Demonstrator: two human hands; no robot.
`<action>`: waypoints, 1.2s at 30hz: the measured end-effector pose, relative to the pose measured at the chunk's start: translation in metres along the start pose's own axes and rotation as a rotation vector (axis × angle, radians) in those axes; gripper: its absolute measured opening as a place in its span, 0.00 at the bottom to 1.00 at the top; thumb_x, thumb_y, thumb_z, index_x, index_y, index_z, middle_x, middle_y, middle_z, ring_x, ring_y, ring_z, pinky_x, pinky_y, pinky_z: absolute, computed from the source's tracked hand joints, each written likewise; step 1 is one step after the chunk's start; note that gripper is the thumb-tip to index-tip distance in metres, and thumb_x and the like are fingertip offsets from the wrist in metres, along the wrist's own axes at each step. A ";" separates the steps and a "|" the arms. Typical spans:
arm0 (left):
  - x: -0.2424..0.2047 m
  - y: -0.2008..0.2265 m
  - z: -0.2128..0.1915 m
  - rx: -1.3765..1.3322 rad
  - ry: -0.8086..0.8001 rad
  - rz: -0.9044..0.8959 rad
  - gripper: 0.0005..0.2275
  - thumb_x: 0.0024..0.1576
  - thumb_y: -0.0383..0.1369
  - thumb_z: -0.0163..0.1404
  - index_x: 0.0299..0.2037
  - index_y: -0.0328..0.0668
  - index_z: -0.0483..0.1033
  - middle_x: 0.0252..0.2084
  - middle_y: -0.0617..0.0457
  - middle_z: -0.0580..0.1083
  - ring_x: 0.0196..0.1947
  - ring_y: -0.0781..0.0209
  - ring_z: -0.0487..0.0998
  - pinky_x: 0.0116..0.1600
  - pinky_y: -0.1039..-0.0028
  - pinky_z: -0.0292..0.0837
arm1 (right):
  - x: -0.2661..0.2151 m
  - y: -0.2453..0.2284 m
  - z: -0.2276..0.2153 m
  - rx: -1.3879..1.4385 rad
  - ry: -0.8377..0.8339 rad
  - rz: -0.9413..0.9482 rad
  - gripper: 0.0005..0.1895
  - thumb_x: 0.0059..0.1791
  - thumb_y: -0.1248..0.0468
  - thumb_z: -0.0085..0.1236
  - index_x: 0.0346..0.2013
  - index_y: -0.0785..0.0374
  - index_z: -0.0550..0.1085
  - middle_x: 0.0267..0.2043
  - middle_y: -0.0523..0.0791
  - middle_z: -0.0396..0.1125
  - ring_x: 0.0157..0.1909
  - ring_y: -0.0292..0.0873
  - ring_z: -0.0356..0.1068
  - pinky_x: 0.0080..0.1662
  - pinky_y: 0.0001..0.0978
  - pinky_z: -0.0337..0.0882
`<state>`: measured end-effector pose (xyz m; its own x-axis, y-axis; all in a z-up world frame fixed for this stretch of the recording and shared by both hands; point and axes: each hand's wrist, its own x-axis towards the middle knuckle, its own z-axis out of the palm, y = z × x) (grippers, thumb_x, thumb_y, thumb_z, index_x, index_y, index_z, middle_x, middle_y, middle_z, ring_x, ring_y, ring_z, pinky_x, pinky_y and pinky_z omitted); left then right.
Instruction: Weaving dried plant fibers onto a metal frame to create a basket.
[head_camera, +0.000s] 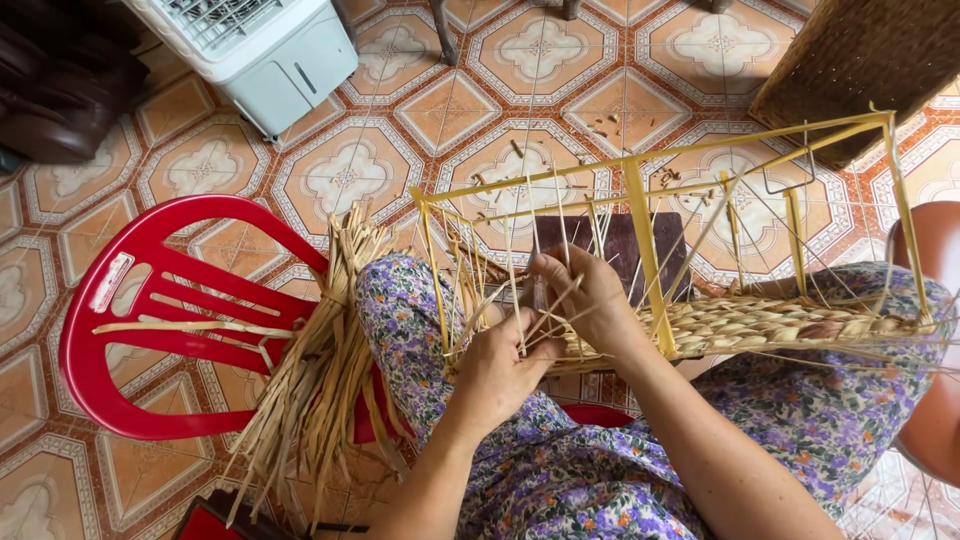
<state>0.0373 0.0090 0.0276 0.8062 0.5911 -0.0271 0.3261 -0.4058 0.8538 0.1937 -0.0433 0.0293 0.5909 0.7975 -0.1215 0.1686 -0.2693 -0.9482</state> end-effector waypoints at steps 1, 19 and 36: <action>0.001 -0.005 0.002 0.010 -0.040 0.034 0.16 0.57 0.37 0.60 0.50 0.34 0.74 0.37 0.47 0.79 0.29 0.63 0.83 0.36 0.71 0.82 | 0.003 0.005 0.001 0.025 -0.021 0.008 0.14 0.53 0.53 0.49 0.40 0.60 0.75 0.27 0.40 0.72 0.24 0.32 0.70 0.26 0.25 0.70; 0.004 0.008 0.015 -0.047 0.061 -0.088 0.08 0.62 0.40 0.51 0.39 0.49 0.79 0.20 0.57 0.76 0.10 0.72 0.62 0.15 0.74 0.55 | -0.148 -0.031 -0.065 -0.334 0.317 -0.481 0.07 0.52 0.67 0.57 0.45 0.62 0.78 0.36 0.43 0.75 0.34 0.37 0.75 0.34 0.26 0.76; 0.002 -0.009 0.020 0.014 0.116 0.313 0.07 0.56 0.35 0.61 0.37 0.45 0.77 0.32 0.57 0.81 0.27 0.68 0.79 0.39 0.70 0.78 | -0.053 0.008 -0.048 -0.672 0.164 -0.247 0.08 0.52 0.62 0.55 0.34 0.60 0.78 0.33 0.45 0.75 0.29 0.43 0.77 0.33 0.38 0.77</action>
<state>0.0459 -0.0001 0.0097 0.8069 0.5116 0.2953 0.0795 -0.5894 0.8040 0.2020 -0.1138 0.0419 0.5745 0.8012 0.1677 0.7286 -0.4071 -0.5508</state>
